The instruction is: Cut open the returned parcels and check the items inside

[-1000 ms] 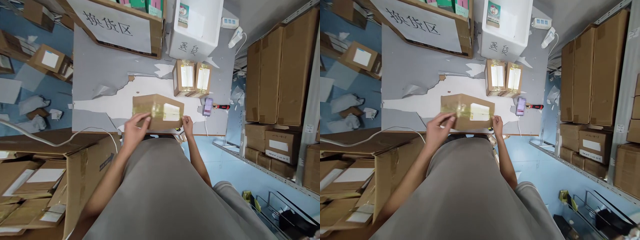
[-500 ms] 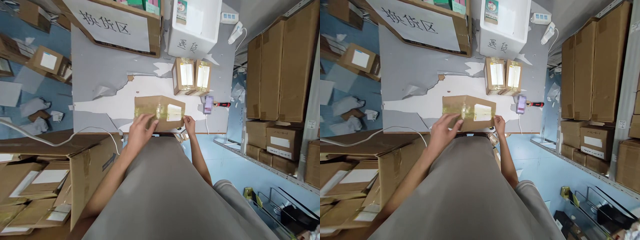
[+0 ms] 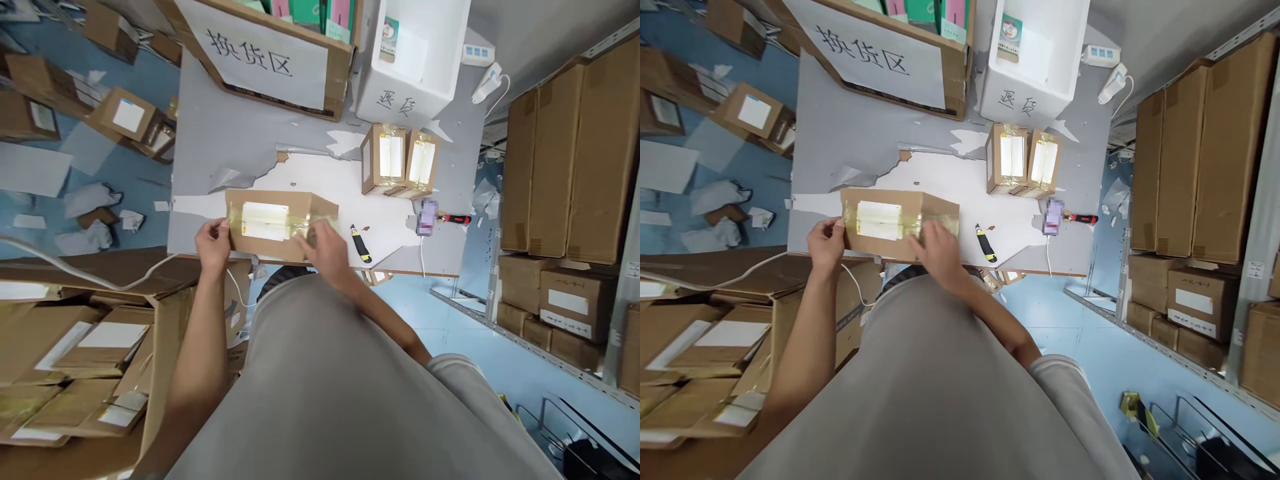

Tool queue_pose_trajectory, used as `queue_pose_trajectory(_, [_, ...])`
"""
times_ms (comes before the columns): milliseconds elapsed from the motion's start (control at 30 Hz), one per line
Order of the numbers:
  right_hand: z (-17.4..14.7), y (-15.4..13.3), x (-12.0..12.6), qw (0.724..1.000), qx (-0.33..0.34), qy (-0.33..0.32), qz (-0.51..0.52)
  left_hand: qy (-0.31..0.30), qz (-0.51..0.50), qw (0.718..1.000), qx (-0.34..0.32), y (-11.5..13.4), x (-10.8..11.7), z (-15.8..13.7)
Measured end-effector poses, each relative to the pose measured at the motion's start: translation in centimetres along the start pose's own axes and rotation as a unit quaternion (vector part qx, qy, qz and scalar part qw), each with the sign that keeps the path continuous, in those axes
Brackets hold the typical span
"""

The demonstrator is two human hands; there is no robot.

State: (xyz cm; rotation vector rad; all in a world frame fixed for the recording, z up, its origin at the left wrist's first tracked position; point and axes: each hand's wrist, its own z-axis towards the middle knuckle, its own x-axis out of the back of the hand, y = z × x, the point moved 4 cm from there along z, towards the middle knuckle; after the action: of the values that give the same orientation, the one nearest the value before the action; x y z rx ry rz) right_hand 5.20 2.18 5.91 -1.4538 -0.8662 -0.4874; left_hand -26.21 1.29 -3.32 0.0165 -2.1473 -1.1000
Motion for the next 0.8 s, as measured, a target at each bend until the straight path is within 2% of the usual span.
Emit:
queue_pose_trajectory(67, [1.1, -3.9, -0.9, 0.998, 0.055, -0.031, -0.006, 0.011, -0.009, 1.0, 0.019, -0.7, 0.8, 1.2])
queue_pose_trajectory(133, [2.4, -6.7, -1.7, 0.995, 0.082, -0.055, -0.012, 0.011, -0.018, 0.999, 0.035, -1.3, 1.2, 2.0])
queue_pose_trajectory(200, [3.5, -8.1, -2.2, 0.994, 0.084, -0.07, -0.006, 0.009, -0.027, 0.999, 0.041, -1.7, 1.5, 2.5])
queue_pose_trajectory(267, [4.1, -7.9, -2.4, 0.995, 0.065, -0.074, 0.02, 0.006, -0.036, 0.999, 0.037, -1.9, 1.7, 2.5])
queue_pose_trajectory(367, [3.6, -4.8, -1.8, 0.995, 0.017, -0.058, 0.082, -0.007, -0.048, 0.999, 0.024, -1.9, 1.5, 1.9])
queue_pose_trajectory(500, [1.8, 2.6, 0.5, 0.989, -0.061, -0.012, 0.136, -0.049, -0.061, 0.997, 0.002, -1.2, -0.1, 0.3])
queue_pose_trajectory(633, [0.0, 9.7, 2.5, 0.979, -0.153, 0.01, 0.137, -0.11, -0.055, 0.992, -0.032, 0.8, -2.5, -2.1])
queue_pose_trajectory(700, [-1.3, 11.5, 2.9, 0.974, -0.172, 0.01, 0.145, -0.133, -0.044, 0.989, -0.051, 1.7, -3.0, -3.5])
queue_pose_trajectory(800, [-3.9, 12.1, 2.8, 0.967, -0.188, 0.008, 0.172, -0.155, -0.035, 0.986, -0.055, 1.6, -2.4, -5.5])
